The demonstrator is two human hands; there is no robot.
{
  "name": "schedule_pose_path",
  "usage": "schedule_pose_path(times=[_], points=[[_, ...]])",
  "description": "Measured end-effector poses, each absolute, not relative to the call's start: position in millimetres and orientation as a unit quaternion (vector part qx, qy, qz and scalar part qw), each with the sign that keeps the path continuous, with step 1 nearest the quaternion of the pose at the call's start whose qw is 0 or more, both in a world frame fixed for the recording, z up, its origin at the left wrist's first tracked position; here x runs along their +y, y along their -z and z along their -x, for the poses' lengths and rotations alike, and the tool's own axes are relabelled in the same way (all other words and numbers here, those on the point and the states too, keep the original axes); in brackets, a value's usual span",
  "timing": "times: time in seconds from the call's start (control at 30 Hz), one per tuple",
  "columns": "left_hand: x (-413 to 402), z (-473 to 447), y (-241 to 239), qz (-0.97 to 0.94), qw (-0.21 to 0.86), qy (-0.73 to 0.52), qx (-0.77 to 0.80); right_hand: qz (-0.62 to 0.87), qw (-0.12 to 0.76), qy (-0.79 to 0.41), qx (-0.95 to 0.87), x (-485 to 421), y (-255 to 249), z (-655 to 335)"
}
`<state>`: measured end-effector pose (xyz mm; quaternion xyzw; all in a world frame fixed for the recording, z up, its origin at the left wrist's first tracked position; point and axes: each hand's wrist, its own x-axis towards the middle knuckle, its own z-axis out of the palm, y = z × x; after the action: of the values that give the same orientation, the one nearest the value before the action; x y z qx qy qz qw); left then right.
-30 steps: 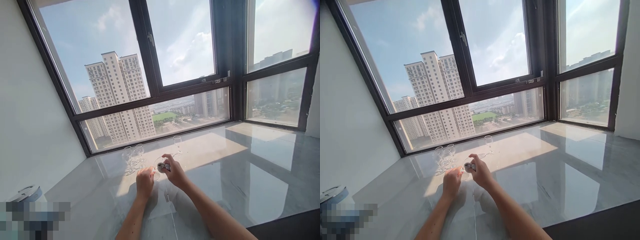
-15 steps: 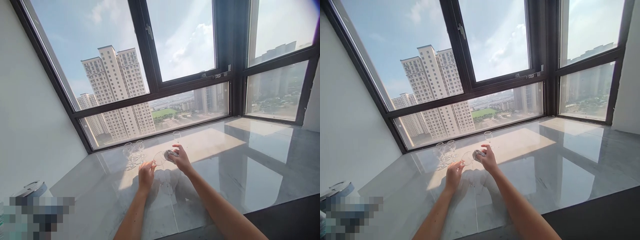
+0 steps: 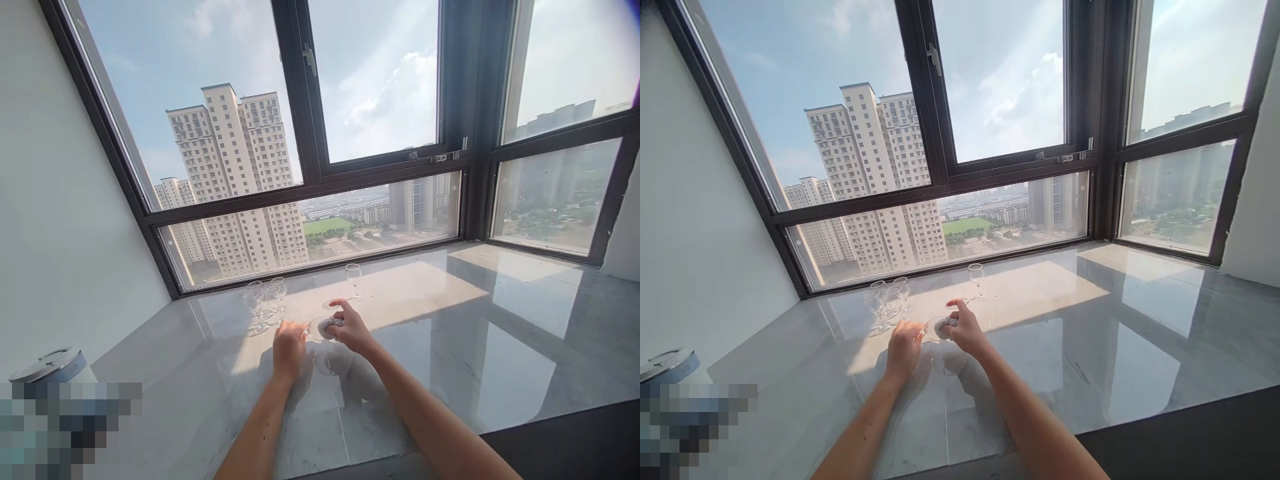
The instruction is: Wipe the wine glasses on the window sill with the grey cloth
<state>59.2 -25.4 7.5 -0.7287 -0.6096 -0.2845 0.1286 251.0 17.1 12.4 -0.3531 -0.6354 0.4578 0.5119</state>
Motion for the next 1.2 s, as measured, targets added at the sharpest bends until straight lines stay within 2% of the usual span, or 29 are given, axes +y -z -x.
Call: schedule_pose_path(times=[0.37, 0.63, 0.87, 0.93, 1.03, 1.2], points=[[-26.5, -62.1, -6.4, 0.758, 0.108, 0.265, -0.586, 0.362, 0.462, -0.527, -0.615, 18.7, -16.7, -261.7], [-22.4, -63.9, -5.7, 0.748, 0.019, 0.343, -0.569, 0.298, 0.544, -0.632, -0.464, 25.5, -15.3, -262.3], [-16.9, -68.3, 2.6, 0.718, -0.125, 0.414, -0.546, 0.338, 0.633, -0.607, -0.343, 36.1, -15.3, -267.1], [-19.2, -71.7, 1.0, 0.725, -0.145, 0.422, -0.525, 0.346, 0.644, -0.578, -0.362, 35.8, -13.4, -264.6], [-22.1, -76.2, -1.6, 0.73, -0.146, 0.439, -0.503, 0.346, 0.61, -0.542, -0.463, 28.3, -11.9, -255.1], [-19.2, -73.2, 1.5, 0.674, -0.078, 0.433, -0.593, 0.336, 0.543, -0.517, -0.57, 12.4, -16.2, -244.5]])
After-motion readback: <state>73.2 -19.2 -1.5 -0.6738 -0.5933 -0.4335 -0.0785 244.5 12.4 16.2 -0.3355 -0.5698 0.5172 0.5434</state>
